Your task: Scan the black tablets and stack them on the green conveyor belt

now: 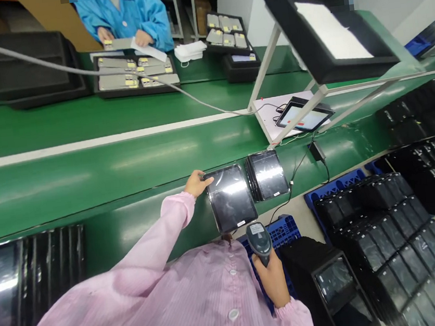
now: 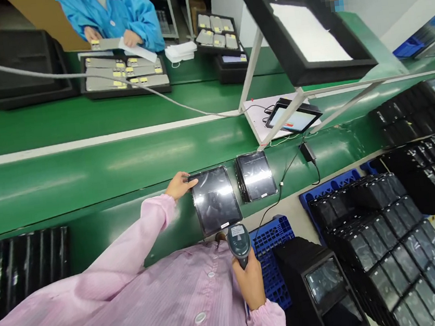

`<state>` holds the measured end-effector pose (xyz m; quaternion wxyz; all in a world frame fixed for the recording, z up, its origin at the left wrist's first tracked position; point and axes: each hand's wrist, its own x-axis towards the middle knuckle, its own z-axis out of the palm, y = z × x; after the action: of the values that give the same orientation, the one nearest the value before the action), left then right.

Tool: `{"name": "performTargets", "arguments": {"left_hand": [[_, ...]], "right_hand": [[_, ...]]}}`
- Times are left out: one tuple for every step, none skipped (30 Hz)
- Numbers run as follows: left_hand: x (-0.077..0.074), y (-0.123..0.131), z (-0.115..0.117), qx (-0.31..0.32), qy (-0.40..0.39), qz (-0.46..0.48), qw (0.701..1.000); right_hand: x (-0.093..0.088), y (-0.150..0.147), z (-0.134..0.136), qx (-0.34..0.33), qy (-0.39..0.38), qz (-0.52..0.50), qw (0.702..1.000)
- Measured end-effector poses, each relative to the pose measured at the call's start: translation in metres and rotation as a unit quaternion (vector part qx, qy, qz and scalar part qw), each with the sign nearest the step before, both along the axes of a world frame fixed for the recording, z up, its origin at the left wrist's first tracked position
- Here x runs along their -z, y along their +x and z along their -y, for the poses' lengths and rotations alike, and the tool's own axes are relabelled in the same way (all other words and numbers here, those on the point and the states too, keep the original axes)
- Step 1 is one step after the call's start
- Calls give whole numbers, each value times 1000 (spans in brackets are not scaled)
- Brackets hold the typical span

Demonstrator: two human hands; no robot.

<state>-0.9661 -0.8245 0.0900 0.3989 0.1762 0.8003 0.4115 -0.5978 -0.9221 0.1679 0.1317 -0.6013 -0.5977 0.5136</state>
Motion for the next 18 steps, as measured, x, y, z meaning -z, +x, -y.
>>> {"name": "performTargets", "arguments": {"left_hand": [[-4, -1, 0, 0, -1, 23, 1000], [-7, -1, 0, -1, 2, 46, 999], [-10, -1, 0, -5, 9, 65, 998], [-13, -1, 1, -10, 17, 76, 997], [-15, 0, 2, -16, 23, 85, 996], [-17, 1, 3, -21, 28, 92, 995], [-18, 2, 4, -24, 31, 100, 994], [-18, 3, 6, -27, 32, 105, 994], [-19, 5, 8, -30, 34, 106, 993], [-20, 7, 10, -34, 35, 100, 994], [-21, 9, 12, -36, 37, 88, 995], [-22, 12, 14, -37, 40, 73, 996], [-24, 16, 16, -36, 45, 57, 997], [-26, 19, 15, -29, 51, 44, 997], [-29, 24, 13, -19, 58, 33, 998], [-32, 29, 8, -5, 64, 25, 998], [-35, 35, -1, 11, 68, 14, 998], [-37, 41, -13, 28, 69, 2, 997]], "right_hand": [[8, 1, -5, 26, 1, -4, 1000], [18, 0, -12, 59, 2, -11, 998], [29, -1, -20, 96, 2, -24, 995], [40, -4, -29, 135, 1, -47, 990], [51, -9, -38, 170, -2, -78, 982], [61, -14, -46, 198, -5, -110, 974], [70, -19, -54, 217, -6, -138, 966], [78, -24, -60, 224, -5, -155, 962], [84, -29, -64, 224, 0, -160, 962], [89, -32, -66, 220, 7, -154, 963], [92, -34, -67, 217, 14, -145, 965], [94, -34, -66, 217, 19, -138, 966], [96, -33, -66, 219, 19, -137, 966], [96, -30, -65, 225, 16, -142, 964], [95, -27, -66, 232, 7, -151, 961], [93, -22, -68, 241, -5, -162, 957], [90, -16, -73, 254, -18, -171, 952], [86, -11, -81, 270, -30, -180, 946]]}}
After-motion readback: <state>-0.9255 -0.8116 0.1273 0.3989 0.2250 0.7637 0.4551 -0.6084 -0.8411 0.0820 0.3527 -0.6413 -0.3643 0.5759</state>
